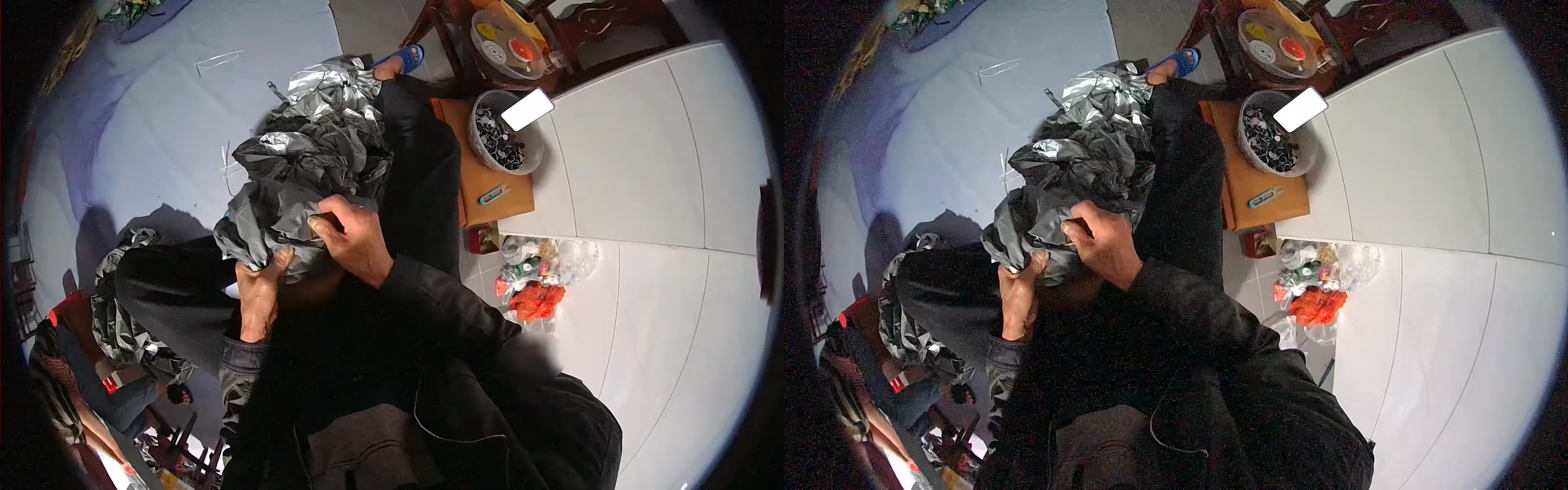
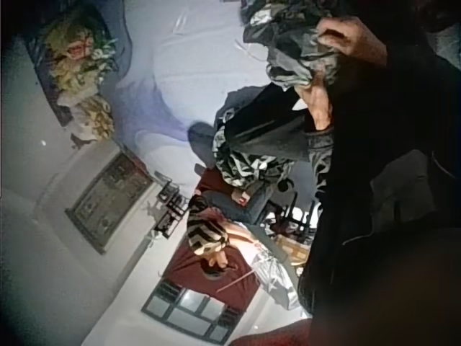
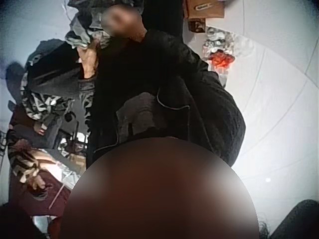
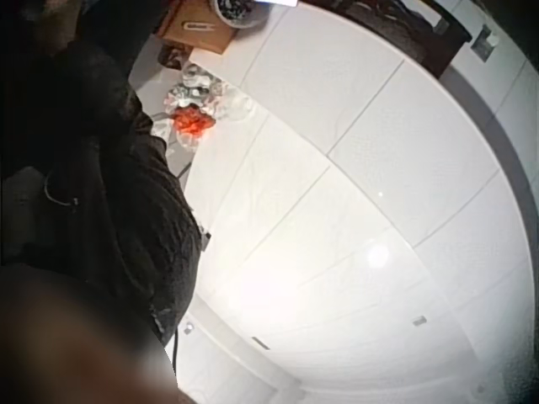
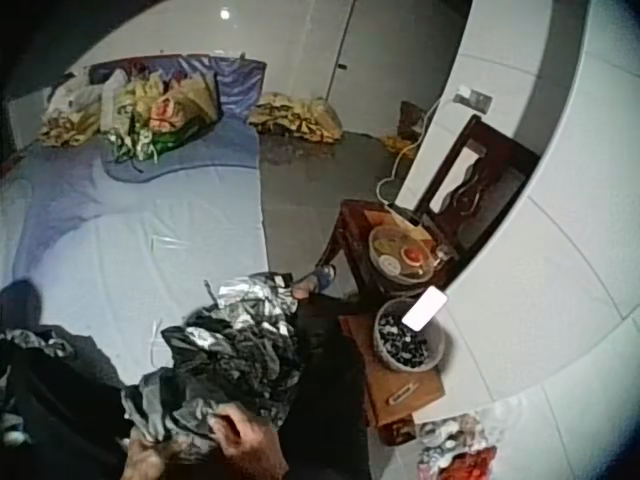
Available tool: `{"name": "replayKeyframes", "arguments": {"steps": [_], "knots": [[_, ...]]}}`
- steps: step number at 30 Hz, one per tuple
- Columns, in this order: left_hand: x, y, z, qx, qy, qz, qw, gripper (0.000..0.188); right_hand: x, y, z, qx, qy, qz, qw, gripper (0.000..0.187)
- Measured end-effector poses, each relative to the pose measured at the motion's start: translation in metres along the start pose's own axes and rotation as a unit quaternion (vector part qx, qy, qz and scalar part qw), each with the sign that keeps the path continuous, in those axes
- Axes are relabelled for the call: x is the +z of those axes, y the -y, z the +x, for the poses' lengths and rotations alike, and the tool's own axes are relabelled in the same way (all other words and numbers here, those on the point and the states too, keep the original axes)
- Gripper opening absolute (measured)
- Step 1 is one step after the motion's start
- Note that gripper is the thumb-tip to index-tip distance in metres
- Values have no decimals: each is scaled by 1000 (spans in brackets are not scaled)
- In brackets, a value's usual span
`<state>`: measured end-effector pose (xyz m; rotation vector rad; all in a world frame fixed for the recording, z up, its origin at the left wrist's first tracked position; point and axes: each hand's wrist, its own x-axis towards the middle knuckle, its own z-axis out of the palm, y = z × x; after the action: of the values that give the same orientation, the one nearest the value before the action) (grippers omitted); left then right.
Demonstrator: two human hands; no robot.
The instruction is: Folding and bundling silver-lined foil material while sitting on the floor.
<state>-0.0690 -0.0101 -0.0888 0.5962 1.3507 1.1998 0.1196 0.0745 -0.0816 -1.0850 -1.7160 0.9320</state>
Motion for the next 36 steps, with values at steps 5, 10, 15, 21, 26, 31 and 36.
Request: {"name": "replayKeyframes", "arguments": {"steps": [5,10,15,21,26,31,36], "knots": [[13,-7,-8,-34,-125,-114,985,37,-8,5,0,39,41,25,998,17],[9,-4,-5,-27,-102,-213,971,33,-8,3,3,110,31,138,984,14],[12,5,4,-27,-61,-222,973,37,-18,3,4,143,-42,133,980,14],[27,-8,-5,-35,-101,-201,974,29,-12,-5,8,173,-139,199,955,17],[22,11,6,-72,-73,-225,969,28,-34,-11,18,96,-159,54,981,21],[35,-18,-4,-112,-58,-301,945,34,-23,-18,21,101,-167,85,977,18],[29,-21,-11,-167,-14,-276,946,42,-18,-4,22,101,-155,62,981,14]]}}
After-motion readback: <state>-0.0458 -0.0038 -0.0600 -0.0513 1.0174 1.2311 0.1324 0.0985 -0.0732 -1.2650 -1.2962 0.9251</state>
